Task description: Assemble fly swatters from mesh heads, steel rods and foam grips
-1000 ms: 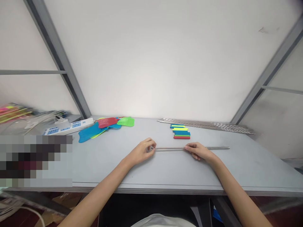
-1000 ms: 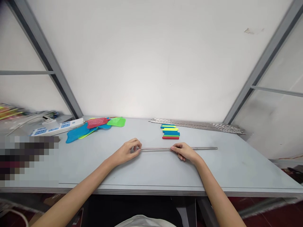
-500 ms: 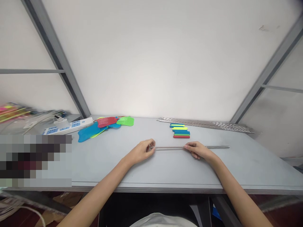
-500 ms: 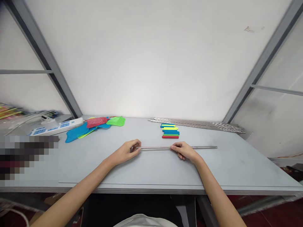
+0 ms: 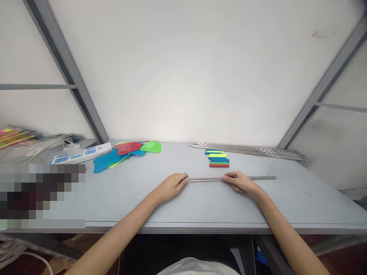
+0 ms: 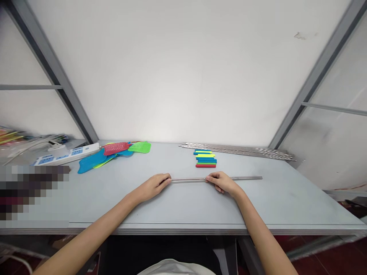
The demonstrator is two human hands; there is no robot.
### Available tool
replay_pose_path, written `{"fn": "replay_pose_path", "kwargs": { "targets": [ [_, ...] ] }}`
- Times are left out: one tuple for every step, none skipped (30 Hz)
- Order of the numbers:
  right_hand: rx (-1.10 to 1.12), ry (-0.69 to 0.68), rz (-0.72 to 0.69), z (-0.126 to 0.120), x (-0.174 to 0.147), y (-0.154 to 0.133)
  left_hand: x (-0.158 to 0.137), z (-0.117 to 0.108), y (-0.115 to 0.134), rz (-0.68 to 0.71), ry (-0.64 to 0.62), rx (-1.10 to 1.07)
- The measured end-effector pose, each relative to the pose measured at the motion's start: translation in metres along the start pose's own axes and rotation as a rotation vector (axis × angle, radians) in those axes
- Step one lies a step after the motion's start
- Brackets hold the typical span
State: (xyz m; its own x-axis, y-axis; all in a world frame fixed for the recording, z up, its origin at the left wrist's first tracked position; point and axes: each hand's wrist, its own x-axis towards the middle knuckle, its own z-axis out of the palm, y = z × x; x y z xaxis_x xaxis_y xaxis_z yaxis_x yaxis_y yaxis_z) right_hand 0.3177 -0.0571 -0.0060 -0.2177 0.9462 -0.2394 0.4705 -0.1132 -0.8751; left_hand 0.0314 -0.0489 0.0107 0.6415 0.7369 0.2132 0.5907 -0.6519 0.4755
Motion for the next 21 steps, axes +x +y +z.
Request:
{"fn": "replay_pose_path", "kwargs": {
  "targets": [
    [-0.012,0.003,-0.003,0.0,0.0,0.0,0.0,0.001,-0.001,0.01,0.003,0.019],
    [-0.023,0.007,-0.006,0.0,0.001,0.0,0.0,0.003,-0.001,0.018,0.006,0.037],
    [-0.03,0.01,-0.008,0.0,0.001,0.0,0.0,0.004,-0.002,0.026,0.007,0.052],
    [-0.034,0.011,-0.011,0.0,0.001,0.0,0.0,0.005,-0.003,0.033,0.005,0.065],
    [-0.036,0.011,-0.015,0.0,0.001,0.0,0.0,0.005,-0.003,0.038,0.002,0.075],
    [-0.037,0.011,-0.021,0.0,0.001,-0.001,-0.001,0.005,-0.003,0.042,0.0,0.084],
    [-0.04,0.012,-0.027,0.0,0.0,-0.001,-0.001,0.005,-0.003,0.045,-0.002,0.093],
    [-0.044,0.012,-0.033,0.0,0.0,-0.001,-0.001,0.005,-0.002,0.047,-0.004,0.103],
    [-0.049,0.014,-0.038,0.001,-0.001,-0.002,-0.001,0.005,-0.002,0.048,-0.004,0.114],
    [-0.054,0.015,-0.043,0.001,-0.002,-0.003,-0.002,0.005,-0.001,0.048,-0.004,0.127],
    [-0.057,0.017,-0.046,0.001,-0.003,-0.005,-0.003,0.006,0.0,0.048,-0.003,0.14],
    [-0.057,0.017,-0.049,0.002,-0.003,-0.006,-0.003,0.006,0.0,0.048,-0.002,0.155],
    [-0.056,0.018,-0.055,0.002,-0.004,-0.007,-0.004,0.007,0.001,0.05,0.0,0.17],
    [-0.055,0.024,-0.065,0.003,-0.005,-0.008,-0.005,0.008,0.001,0.051,0.004,0.186],
    [-0.057,0.033,-0.076,0.003,-0.005,-0.009,-0.005,0.009,0.002,0.054,0.006,0.201],
    [-0.061,0.043,-0.087,0.003,-0.005,-0.01,-0.006,0.01,0.002,0.058,0.008,0.216],
    [-0.069,0.054,-0.097,0.004,-0.005,-0.009,-0.006,0.011,0.002,0.061,0.009,0.23],
    [-0.078,0.062,-0.105,0.004,-0.005,-0.009,-0.006,0.012,0.001,0.065,0.009,0.244],
    [-0.09,0.068,-0.111,0.004,-0.004,-0.008,-0.007,0.012,0.001,0.068,0.008,0.256],
    [-0.105,0.07,-0.116,0.003,-0.003,-0.007,-0.007,0.013,0.0,0.07,0.007,0.266],
    [-0.123,0.071,-0.121,0.003,-0.003,-0.006,-0.007,0.014,-0.001,0.072,0.006,0.272]
  ]
}}
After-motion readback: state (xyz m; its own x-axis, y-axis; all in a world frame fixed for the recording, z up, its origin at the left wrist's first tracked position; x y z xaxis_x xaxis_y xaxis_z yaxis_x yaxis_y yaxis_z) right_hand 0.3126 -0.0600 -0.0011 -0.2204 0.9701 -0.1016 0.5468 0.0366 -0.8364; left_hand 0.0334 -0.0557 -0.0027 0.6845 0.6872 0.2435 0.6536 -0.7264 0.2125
